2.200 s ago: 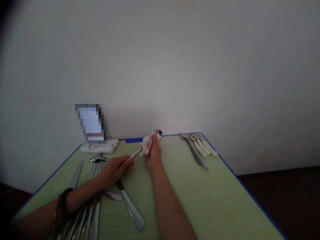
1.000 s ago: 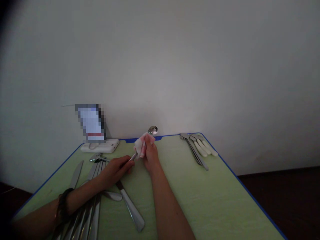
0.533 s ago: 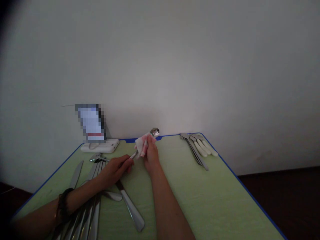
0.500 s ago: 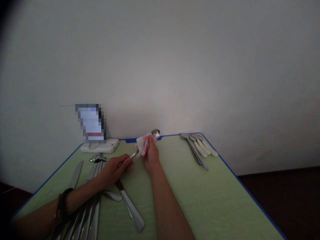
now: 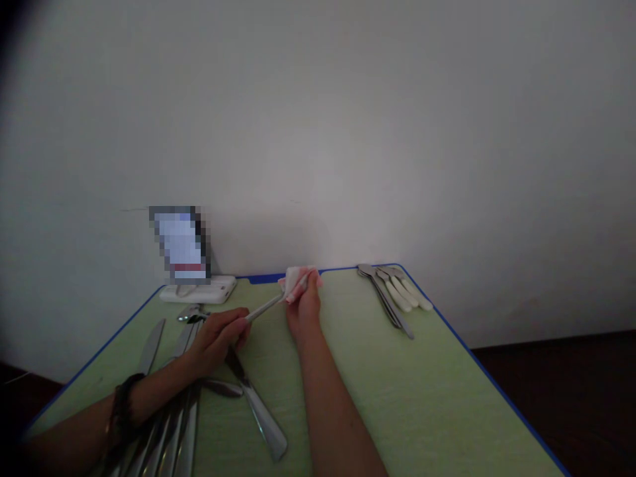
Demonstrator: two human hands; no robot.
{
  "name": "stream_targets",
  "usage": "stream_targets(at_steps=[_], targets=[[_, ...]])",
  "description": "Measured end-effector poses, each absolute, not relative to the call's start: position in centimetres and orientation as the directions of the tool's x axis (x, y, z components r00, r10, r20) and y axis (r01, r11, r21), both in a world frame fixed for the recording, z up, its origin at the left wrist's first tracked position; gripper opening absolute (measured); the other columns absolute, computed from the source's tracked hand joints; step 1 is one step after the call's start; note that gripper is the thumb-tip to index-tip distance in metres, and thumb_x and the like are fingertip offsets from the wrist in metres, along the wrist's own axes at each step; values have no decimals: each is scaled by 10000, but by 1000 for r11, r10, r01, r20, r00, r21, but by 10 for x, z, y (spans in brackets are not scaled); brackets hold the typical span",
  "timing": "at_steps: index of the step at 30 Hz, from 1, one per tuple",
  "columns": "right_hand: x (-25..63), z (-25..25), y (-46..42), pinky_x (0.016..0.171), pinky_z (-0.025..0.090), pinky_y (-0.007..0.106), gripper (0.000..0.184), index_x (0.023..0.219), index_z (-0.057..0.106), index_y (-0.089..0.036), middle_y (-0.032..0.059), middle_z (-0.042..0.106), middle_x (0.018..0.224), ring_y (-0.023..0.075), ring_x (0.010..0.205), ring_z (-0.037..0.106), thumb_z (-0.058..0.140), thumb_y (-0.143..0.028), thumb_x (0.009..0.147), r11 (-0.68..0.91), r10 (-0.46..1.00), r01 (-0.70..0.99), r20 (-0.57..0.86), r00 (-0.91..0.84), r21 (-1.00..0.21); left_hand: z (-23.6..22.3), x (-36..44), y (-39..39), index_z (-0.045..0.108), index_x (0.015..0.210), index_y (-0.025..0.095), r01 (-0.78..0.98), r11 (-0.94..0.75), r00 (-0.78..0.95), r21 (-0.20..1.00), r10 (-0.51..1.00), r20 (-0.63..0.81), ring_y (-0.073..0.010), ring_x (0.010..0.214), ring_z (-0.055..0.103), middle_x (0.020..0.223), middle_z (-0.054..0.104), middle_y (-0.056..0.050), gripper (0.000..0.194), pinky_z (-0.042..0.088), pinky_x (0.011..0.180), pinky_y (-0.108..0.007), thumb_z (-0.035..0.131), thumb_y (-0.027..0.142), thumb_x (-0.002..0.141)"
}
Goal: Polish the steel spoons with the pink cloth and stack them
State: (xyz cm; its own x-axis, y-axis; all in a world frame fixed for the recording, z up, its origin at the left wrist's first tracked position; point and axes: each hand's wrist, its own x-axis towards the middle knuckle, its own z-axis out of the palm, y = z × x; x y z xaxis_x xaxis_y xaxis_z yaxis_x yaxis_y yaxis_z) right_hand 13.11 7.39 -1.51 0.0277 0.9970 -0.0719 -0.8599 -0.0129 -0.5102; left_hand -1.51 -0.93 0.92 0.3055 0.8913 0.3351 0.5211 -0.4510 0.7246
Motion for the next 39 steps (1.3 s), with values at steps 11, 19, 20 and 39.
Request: stream_targets(at_steps=[11,19,20,39], targets=[[129,-16,74,424,420,178,232,724,533,-194,-90,532,485,56,387,448,698,-353,688,-112,993,-791,-104,-62,-601,9,-5,-8,410,635,194,650,-541,574,534,810,122,-111,559,398,604,435,40,300,323,556,-230,399,366,880],[130,-12,75,396,429,187,212,755,569,-190,-59,618,580,77,450,536,718,-324,687,-131,986,-815,-162,-47,-564,6,6,-19,493,780,186,810,-509,515,292,855,61,-181,725,516,785,568,-50,267,420,703,-301,327,323,938],[130,-11,75,396,433,189,207,756,572,-189,-57,627,594,78,458,544,719,-317,687,-134,985,-812,-168,-45,-568,5,8,-21,501,796,183,833,-499,500,238,864,62,-194,741,521,794,575,-61,265,422,721,-321,324,316,941],[126,-12,69,405,421,182,243,677,578,-177,-64,545,458,64,374,447,713,-378,703,-146,989,-731,-111,-96,-667,18,-7,-7,547,759,193,771,-631,631,87,775,28,-192,659,580,702,639,-26,196,383,642,-295,475,331,879]])
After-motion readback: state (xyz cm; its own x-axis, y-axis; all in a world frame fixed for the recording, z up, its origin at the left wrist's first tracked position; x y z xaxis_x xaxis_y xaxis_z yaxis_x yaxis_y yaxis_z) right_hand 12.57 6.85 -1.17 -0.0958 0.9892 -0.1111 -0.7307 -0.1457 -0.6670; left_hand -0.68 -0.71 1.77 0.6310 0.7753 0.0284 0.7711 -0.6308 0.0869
